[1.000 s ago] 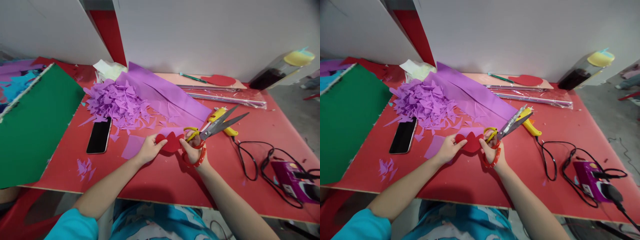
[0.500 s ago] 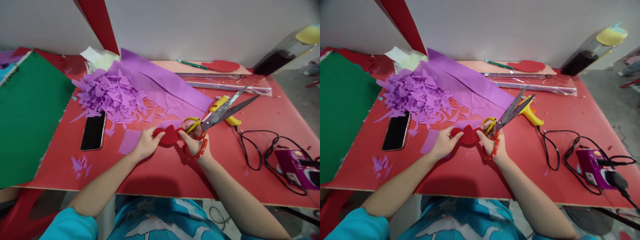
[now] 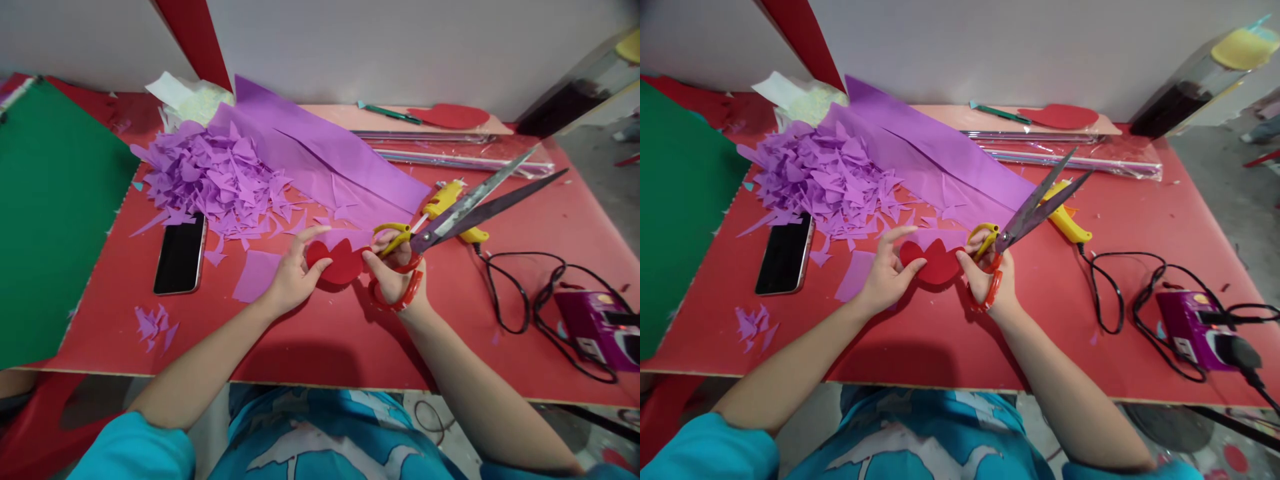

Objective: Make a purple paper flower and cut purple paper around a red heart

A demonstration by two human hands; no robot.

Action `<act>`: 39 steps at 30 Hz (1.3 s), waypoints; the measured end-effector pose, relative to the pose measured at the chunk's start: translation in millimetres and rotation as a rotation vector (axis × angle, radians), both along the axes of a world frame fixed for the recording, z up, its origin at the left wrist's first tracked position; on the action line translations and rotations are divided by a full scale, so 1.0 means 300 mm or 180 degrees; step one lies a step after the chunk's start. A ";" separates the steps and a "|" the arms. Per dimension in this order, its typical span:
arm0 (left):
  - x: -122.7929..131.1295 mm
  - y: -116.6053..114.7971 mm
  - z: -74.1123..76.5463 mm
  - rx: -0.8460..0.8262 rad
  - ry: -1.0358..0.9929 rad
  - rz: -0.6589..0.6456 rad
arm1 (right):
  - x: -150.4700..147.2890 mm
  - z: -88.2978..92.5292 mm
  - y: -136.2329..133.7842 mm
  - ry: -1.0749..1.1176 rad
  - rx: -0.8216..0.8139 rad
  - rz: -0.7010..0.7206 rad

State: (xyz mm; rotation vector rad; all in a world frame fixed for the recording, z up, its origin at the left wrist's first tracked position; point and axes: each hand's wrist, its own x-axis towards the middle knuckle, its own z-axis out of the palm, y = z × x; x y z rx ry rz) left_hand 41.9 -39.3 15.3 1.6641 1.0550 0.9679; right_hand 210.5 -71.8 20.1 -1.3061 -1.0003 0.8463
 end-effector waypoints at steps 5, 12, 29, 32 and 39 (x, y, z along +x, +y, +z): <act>-0.008 0.005 0.016 0.0299 0.0438 -0.0310 | 0.000 0.010 0.000 -0.0136 -0.0058 -0.0005; -0.002 0.002 0.026 0.0562 0.0603 -0.0170 | -0.002 -0.012 -0.001 0.0033 -0.0049 0.0067; -0.060 0.073 0.064 -0.0209 0.0086 0.0522 | 0.104 0.000 -0.011 -0.0728 -0.0469 0.0721; -0.076 0.081 0.091 -0.0284 0.0007 0.0599 | 0.121 0.040 -0.018 -0.1424 -0.0664 0.1065; -0.102 0.121 0.158 0.0074 0.0020 0.0645 | 0.109 0.110 -0.016 -0.1942 -0.0549 0.1700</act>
